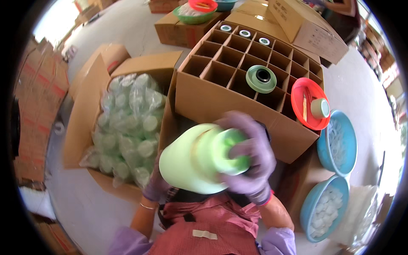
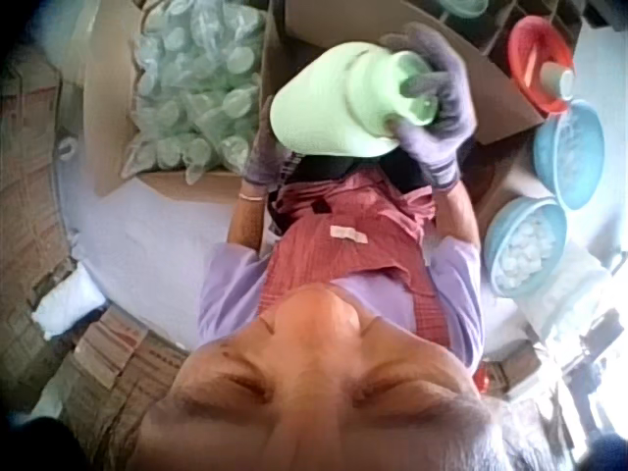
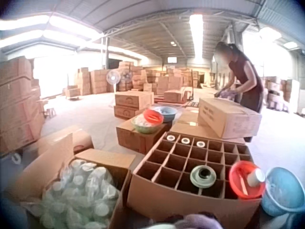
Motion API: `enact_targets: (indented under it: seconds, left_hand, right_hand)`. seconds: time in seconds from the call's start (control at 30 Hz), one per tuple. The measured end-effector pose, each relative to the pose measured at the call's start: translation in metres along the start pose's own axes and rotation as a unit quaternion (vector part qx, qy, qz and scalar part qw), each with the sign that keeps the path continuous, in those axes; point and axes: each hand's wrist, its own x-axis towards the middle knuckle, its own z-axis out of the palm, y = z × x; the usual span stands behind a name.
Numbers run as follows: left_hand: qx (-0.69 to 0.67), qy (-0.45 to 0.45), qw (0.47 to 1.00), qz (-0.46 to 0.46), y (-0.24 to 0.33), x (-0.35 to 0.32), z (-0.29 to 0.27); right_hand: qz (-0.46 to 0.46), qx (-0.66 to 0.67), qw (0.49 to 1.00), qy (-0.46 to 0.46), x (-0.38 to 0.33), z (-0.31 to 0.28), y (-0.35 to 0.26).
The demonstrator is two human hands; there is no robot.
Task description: The person assembles light green thermos flasks by inserting a black filter into the opening, screwing on the lid, and placing the completed unit into a compartmentalized cardboard box. The person repeats this process for multiple units.
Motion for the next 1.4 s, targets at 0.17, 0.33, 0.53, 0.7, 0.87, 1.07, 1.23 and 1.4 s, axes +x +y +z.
enact_targets:
  seconds: [0.17,0.33,0.53,0.7,0.87,1.07,1.23,1.4]
  left_hand:
    - [-0.023,-0.026,0.991,-0.132,-0.016,-0.032,-0.011]
    - [-0.064,-0.033,0.981,-0.18,-0.014,-0.042,-0.016]
    - [-0.09,-0.04,0.973,-0.211,-0.014,-0.038,-0.006]
    - [-0.118,-0.048,0.96,-0.248,-0.019,-0.025,-0.002]
    - [-0.215,-0.038,0.917,-0.334,-0.016,0.0,-0.01]
    - [-0.191,-0.158,0.895,-0.371,0.066,0.147,-0.072]
    - [0.165,-0.421,0.891,0.04,0.137,0.212,0.008]
    - [0.253,-0.559,0.789,-0.004,0.09,0.172,0.063]
  right_hand:
    - [-0.024,-0.032,0.995,-0.091,0.006,0.05,-0.007]
    - [0.006,-0.007,0.993,-0.114,0.004,0.046,-0.004]
    - [0.011,0.005,0.989,-0.146,0.007,0.034,-0.008]
    - [0.029,-0.03,0.995,-0.09,0.005,0.028,-0.009]
    - [0.04,-0.045,0.997,-0.052,0.002,0.016,-0.01]
    - [0.162,-0.147,0.972,-0.089,-0.081,-0.026,-0.005]
    - [0.268,-0.299,0.808,-0.432,-0.078,-0.079,-0.006]
    - [0.008,-0.482,0.864,-0.143,0.043,-0.119,0.112]
